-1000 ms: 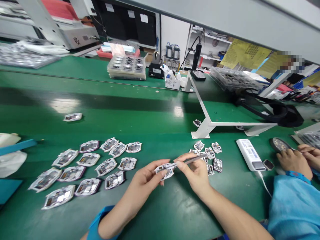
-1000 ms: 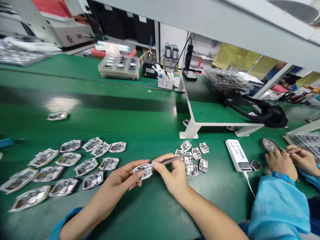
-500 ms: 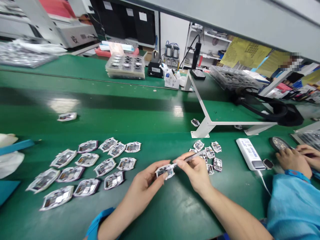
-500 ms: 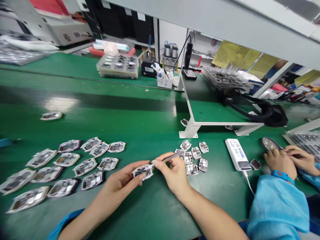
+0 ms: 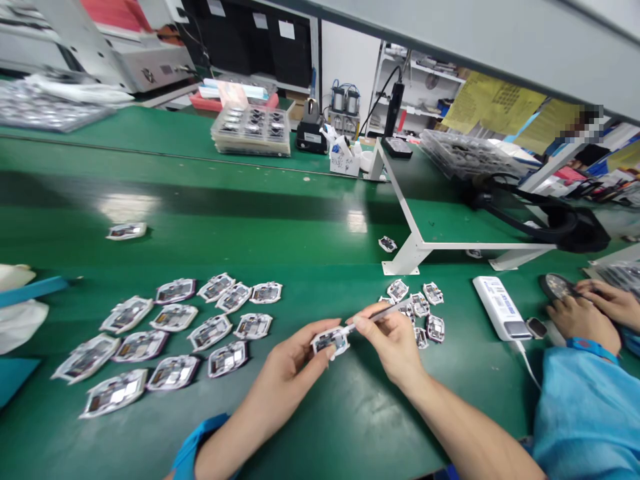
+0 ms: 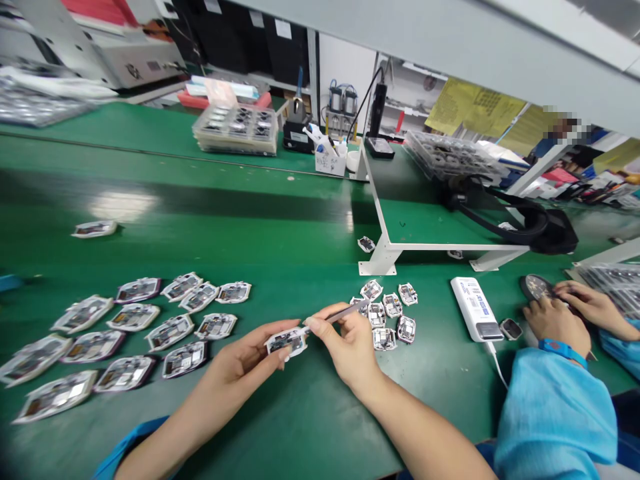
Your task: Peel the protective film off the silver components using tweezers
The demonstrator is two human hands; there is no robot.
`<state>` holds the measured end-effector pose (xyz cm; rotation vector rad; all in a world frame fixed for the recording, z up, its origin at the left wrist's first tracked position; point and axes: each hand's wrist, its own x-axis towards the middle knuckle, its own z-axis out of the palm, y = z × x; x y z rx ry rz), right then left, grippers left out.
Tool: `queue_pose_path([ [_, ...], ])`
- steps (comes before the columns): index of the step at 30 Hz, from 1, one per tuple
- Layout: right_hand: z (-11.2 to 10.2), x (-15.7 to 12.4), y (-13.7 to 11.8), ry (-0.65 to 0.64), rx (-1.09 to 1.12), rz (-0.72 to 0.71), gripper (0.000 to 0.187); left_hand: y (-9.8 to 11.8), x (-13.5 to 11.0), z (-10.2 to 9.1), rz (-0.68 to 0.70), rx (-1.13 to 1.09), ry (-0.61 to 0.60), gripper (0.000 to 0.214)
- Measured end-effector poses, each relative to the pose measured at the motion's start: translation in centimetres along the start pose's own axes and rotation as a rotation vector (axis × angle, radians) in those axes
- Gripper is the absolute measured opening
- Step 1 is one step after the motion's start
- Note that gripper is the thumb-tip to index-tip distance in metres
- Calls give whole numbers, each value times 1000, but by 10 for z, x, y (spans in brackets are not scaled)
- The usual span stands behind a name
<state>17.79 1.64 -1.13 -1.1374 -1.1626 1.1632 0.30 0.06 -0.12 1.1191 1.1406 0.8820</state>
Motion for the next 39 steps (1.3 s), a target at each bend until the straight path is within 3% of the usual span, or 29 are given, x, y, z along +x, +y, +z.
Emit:
queue_pose_path([
  [14,1,-5,-2,-12,-52,-79,9,8,-2,3,-83,-43,47,41],
  [24,6,-15,1,24,-178,-254,3,-10,2,12,-39,-86,141,39],
  [33,3,-13,-3,-25,-244,-418,8,-12,2,8,-95,-144,116,43],
  [39,1,-9,0,-14,-152,-305,3,-13,0,5,-131,-169,77,46],
])
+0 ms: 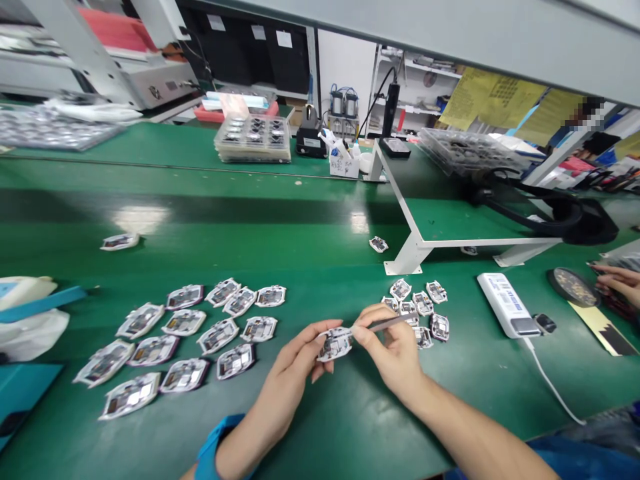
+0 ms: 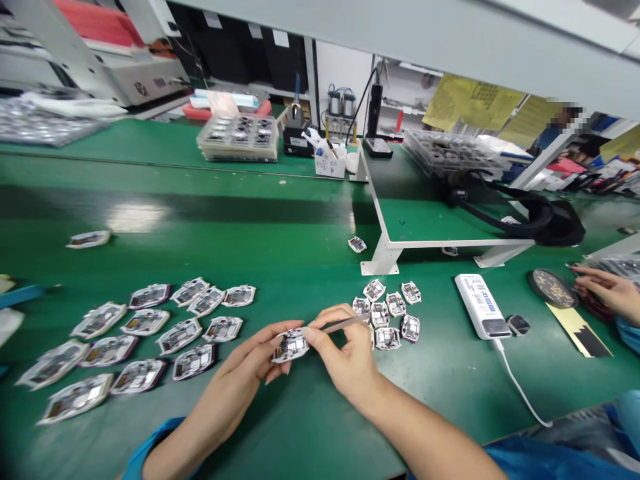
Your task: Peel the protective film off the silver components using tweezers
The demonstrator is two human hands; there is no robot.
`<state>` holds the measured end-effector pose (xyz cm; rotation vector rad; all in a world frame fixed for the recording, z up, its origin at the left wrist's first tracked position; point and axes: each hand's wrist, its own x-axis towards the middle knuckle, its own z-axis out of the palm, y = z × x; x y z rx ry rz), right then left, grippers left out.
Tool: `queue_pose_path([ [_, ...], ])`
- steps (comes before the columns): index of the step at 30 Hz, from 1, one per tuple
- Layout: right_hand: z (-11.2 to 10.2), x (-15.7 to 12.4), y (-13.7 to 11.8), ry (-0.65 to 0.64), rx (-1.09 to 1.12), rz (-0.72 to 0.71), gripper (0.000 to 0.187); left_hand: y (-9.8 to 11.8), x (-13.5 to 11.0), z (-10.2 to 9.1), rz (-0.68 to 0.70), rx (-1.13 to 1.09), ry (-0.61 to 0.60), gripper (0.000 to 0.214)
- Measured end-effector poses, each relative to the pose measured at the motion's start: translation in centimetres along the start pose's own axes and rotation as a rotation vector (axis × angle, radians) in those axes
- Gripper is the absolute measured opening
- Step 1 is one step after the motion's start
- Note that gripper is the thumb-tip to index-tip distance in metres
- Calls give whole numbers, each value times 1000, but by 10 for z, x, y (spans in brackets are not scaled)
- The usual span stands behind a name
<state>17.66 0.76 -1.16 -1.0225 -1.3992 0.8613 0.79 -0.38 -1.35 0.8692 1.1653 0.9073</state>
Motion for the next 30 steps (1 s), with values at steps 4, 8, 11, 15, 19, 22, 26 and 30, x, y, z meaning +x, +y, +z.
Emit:
queue_pose_path([
  [4,2,0,2,-50,43,102,4,4,-3,1,-11,9,-15,45],
  [8,4,1,3,-83,113,225,9,6,-4,2,-6,42,-20,42],
  [11,3,2,3,-96,159,312,13,7,-5,2,11,52,-22,41],
  [15,3,2,3,-39,135,298,13,6,-5,1,41,76,-32,39],
  [19,3,1,3,-9,84,275,14,6,-5,1,61,108,-33,37],
  [22,3,1,3,9,64,269,15,5,-5,1,91,131,-35,35],
  [26,5,1,3,13,82,273,14,4,-4,1,125,169,-44,33],
  [30,6,1,5,27,142,305,14,6,-4,1,157,202,-64,32],
])
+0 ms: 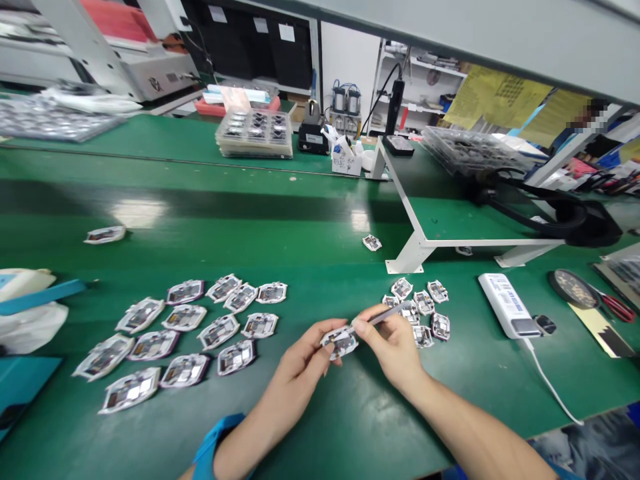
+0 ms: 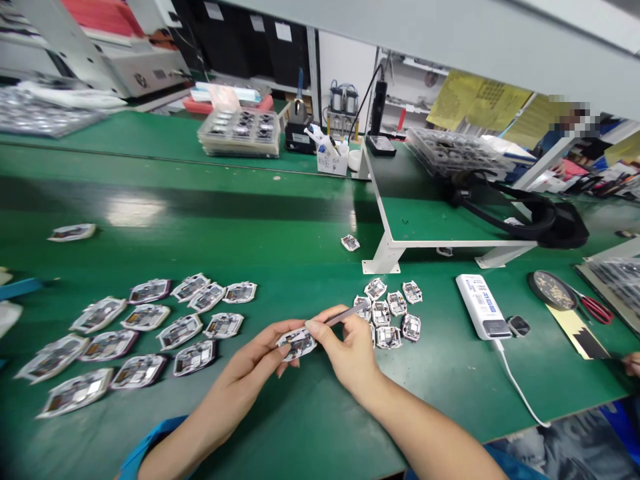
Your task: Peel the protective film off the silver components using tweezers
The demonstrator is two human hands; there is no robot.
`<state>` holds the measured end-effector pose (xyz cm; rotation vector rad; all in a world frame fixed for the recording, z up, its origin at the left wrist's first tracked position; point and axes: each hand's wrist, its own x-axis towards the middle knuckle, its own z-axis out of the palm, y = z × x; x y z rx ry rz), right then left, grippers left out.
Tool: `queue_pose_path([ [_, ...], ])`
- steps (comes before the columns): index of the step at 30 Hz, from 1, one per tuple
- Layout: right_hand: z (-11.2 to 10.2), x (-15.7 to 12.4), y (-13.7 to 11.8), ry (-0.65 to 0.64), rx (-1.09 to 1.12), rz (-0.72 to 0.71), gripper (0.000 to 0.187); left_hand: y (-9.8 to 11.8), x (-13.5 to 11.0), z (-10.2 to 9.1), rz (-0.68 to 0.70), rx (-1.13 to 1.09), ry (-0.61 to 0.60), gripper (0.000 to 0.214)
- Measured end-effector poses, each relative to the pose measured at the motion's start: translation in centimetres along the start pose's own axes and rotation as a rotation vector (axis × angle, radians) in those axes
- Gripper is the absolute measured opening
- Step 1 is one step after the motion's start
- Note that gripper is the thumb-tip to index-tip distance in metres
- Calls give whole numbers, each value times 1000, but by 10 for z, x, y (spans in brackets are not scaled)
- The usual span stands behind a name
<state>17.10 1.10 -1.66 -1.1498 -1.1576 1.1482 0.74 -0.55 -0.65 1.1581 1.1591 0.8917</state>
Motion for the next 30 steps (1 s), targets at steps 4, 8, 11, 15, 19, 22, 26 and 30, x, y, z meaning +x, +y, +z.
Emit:
queue_pose_path([
  [4,0,1,-1,1,70,35,12,3,-1,-1,20,17,-21,32],
  [8,0,2,-2,7,93,58,13,1,-1,-3,23,42,-41,33],
  [11,0,3,-3,6,91,67,14,-1,0,-4,21,56,-47,34],
  [15,-1,4,-3,-7,69,62,15,0,0,-5,24,51,-41,34],
  [19,-2,4,-3,-24,57,45,14,2,0,-5,25,24,-35,33],
  [22,-2,4,-3,-29,58,25,13,3,0,-4,10,5,-19,33],
  [26,-1,3,-3,-16,53,-10,13,5,0,-4,-6,-4,-7,33],
  [30,-1,2,-3,-27,25,-14,10,7,0,-6,-4,3,-13,33],
])
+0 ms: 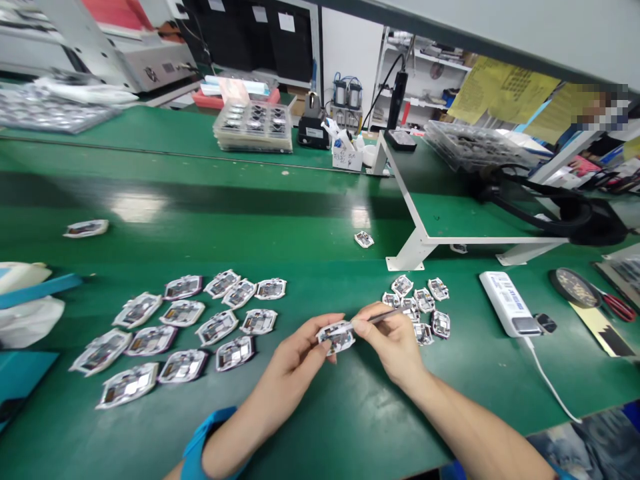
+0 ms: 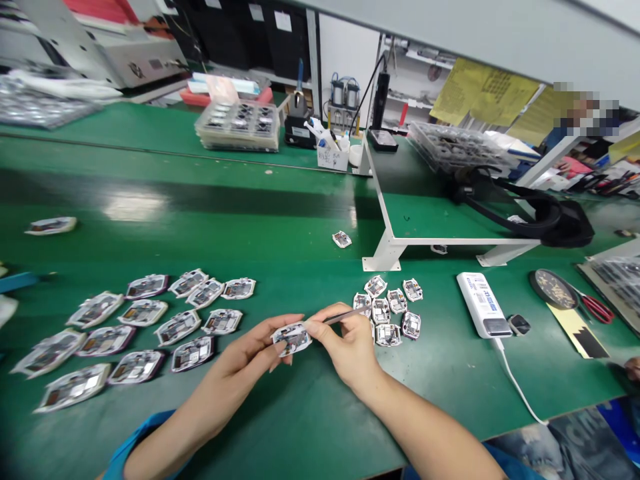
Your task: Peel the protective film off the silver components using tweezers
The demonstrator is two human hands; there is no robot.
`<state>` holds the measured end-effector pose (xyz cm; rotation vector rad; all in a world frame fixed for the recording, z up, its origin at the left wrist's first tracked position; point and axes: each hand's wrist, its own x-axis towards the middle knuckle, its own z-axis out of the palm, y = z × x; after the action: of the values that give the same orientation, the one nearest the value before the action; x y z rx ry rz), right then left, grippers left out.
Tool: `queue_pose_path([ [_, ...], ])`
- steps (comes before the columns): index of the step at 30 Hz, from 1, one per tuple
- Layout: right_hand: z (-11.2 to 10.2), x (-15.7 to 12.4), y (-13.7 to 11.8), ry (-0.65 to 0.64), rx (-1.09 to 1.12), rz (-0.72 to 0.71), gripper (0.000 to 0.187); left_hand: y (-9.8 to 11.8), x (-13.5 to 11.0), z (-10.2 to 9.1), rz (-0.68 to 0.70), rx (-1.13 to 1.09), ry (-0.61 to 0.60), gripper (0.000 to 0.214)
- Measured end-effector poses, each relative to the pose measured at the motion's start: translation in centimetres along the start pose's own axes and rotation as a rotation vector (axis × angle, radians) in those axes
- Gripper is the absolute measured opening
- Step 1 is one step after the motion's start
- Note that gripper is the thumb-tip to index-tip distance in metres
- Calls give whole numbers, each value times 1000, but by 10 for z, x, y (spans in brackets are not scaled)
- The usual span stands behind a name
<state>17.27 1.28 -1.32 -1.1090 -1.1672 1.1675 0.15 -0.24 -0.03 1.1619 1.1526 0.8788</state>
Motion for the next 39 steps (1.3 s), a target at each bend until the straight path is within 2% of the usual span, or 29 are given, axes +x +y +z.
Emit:
queue_pose_path([
  [7,-1,0,0,-6,-75,-55,9,-1,1,-3,-15,37,-1,36],
  [13,1,-1,1,-3,-87,-49,11,-3,3,-2,-25,27,10,34],
  [20,0,-3,3,46,-16,-1,13,-3,3,-1,-90,-135,35,40],
  [24,-1,-4,3,82,-18,-20,11,2,2,1,-130,-261,23,39],
  [34,0,-6,3,-31,21,-59,5,1,2,4,-95,-189,-1,39],
  [39,0,-5,4,-76,22,-185,2,1,2,2,-114,-181,11,40],
])
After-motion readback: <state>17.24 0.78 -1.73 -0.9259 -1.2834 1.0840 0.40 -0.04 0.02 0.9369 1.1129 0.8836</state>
